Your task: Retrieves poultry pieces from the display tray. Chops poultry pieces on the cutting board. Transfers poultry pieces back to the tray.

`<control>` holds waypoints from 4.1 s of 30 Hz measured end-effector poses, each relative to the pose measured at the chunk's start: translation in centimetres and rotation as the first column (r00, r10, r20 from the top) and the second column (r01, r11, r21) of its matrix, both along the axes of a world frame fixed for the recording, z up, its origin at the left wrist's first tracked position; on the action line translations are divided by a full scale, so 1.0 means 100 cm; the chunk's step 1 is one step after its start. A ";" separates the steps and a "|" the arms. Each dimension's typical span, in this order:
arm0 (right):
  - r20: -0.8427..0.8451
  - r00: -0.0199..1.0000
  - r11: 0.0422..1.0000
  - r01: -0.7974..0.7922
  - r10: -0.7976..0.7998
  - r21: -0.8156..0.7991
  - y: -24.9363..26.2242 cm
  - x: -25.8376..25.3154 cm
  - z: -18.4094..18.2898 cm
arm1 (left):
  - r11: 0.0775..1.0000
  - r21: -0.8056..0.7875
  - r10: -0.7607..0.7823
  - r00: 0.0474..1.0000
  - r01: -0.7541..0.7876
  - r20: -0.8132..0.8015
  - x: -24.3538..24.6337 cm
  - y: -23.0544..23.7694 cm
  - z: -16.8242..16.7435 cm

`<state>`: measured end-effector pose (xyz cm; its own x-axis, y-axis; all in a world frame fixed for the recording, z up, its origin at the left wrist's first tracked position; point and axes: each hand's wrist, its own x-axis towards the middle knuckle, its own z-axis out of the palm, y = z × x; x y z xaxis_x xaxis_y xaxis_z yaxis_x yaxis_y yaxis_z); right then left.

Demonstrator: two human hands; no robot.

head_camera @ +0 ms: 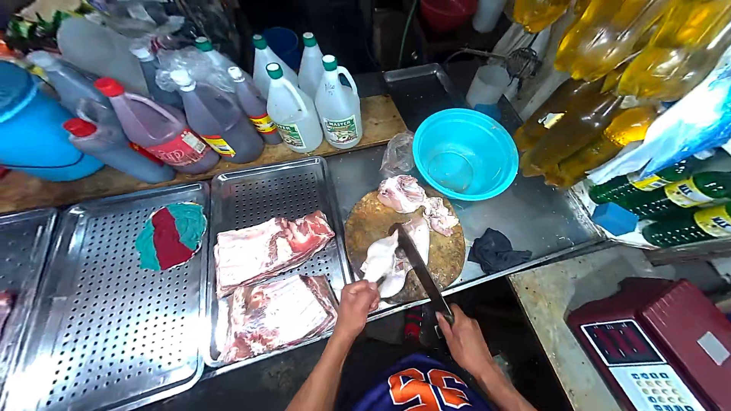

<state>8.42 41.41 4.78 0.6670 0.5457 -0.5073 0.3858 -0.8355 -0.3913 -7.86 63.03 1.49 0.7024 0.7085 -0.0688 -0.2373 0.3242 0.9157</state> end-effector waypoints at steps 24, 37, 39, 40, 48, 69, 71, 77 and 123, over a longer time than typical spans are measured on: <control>0.230 0.847 0.400 -0.023 -0.479 0.916 0.093 -0.041 0.215 | 0.930 -0.034 -0.362 0.927 0.366 0.095 -0.006 0.006 -0.029; -0.090 0.981 0.968 0.149 -0.170 -0.202 0.093 -0.056 0.031 | 0.953 -0.058 -0.293 0.953 0.297 0.073 -0.009 0.010 -0.032; -0.089 0.984 0.972 0.136 -0.155 -0.192 0.088 -0.050 0.036 | 0.968 -0.070 -0.237 0.968 0.242 0.081 -0.003 0.019 -0.025; -0.096 0.983 0.973 0.138 -0.158 -0.186 0.081 -0.052 0.035 | 0.976 -0.088 -0.194 0.977 0.202 0.088 -0.003 0.024 -0.017; -0.187 0.937 0.949 0.311 -0.296 0.054 -0.018 -0.073 0.011 | 0.948 0.235 -0.154 0.956 0.214 -0.249 0.025 0.078 0.052; -0.491 0.663 0.516 0.748 -0.565 0.417 -0.148 0.000 0.021 | -0.037 0.316 -0.006 0.316 0.948 -0.949 0.242 -0.006 0.056; -0.492 0.667 0.508 0.745 -0.560 0.431 -0.161 0.012 0.012 | 0.009 0.330 -0.004 0.330 0.944 -0.944 0.247 -0.004 0.055; -0.496 0.692 0.583 0.717 -0.526 0.383 -0.192 0.055 -0.006 | 0.320 0.421 -0.082 0.468 0.848 -0.880 0.233 0.033 0.069; -0.325 0.945 0.997 0.058 -0.036 0.059 -0.105 0.111 -0.024 | 0.719 -0.264 0.520 0.750 -0.643 -0.410 0.039 0.005 0.011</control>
